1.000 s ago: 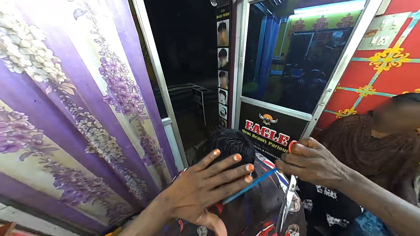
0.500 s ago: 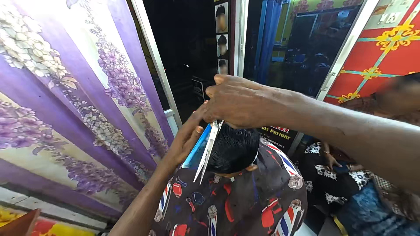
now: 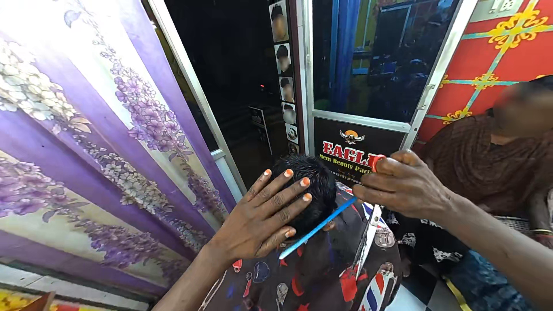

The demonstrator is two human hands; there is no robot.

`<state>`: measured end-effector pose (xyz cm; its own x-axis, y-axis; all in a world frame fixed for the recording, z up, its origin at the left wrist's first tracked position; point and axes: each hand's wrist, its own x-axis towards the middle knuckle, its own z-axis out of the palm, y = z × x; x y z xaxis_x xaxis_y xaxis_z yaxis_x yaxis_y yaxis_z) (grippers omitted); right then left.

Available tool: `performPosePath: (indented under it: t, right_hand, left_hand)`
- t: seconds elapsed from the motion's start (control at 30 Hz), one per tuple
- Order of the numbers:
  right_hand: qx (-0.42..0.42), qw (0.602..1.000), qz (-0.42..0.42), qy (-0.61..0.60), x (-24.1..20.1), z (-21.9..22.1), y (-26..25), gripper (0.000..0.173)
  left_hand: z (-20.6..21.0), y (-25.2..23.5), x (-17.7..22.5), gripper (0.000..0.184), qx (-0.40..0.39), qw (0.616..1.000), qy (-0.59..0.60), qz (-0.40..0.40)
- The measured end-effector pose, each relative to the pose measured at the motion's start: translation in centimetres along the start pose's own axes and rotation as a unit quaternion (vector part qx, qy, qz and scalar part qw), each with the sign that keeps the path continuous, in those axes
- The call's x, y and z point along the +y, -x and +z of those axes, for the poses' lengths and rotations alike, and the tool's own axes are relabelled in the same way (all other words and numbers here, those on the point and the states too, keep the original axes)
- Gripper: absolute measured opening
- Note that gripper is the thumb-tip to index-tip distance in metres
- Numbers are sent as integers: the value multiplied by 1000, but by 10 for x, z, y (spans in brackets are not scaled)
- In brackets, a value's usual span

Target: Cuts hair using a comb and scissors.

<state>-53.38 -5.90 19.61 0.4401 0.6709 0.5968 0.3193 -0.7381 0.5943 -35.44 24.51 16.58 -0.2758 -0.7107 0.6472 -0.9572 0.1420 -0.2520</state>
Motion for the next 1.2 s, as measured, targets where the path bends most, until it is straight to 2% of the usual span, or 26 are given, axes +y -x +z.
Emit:
performPosePath:
  t: [0.07, 0.13, 0.23, 0.3, 0.4, 0.47, 0.57, 0.77, 0.83, 0.9, 1.0, 1.1, 1.2]
  right_hand:
    - [-9, 1000, -9, -12, -2, 2, 10, 16]
    - [0, 998, -7, -55, -1, -1, 6, 16]
    - [85, 980, 83, -160, 15, -1, -25, 22]
    - [61, 967, 142, -201, 36, 7, -57, 25]
    - [-66, 950, 148, -265, 71, 32, -80, 29]
    - [-80, 945, 113, -295, 76, 42, -71, 27]
    - [-23, 958, 91, -272, 54, 41, -43, 23]
    - [106, 984, 77, -120, 10, 61, 14, 20]
    - [120, 986, 73, -89, 0, 63, 25, 16]
    - [141, 985, 62, -77, -8, 52, 21, 14]
    - [166, 984, 49, -49, -18, 23, -17, 12]
    - [122, 992, 33, 22, -19, 6, -67, 18]
    - [79, 995, -13, 51, -10, 11, -73, 26]
  left_hand:
    - [-9, 3, 1, 58, 13, 999, 36, -22]
    - [-28, 7, -6, 63, 75, 989, 86, -90]
    - [-55, -3, -39, 62, 168, 948, 170, -208]
    - [-55, -15, -62, 62, 138, 945, 177, -238]
    - [-39, -40, -62, 69, 0, 966, 161, -203]
    - [-31, -52, -48, 64, -65, 975, 164, -135]
    - [-27, -56, -20, 56, -109, 987, 110, -50]
    - [-17, -51, 1, 49, -157, 987, -20, 40]
    - [-22, -50, 0, 50, -135, 990, 13, 24]
    - [-38, -49, -8, 54, -81, 994, 55, -40]
    - [-59, -44, -32, 59, 0, 988, 83, -129]
    - [-51, -30, -44, 62, -18, 988, 69, -138]
    - [-32, -24, -36, 57, -64, 993, 42, -90]
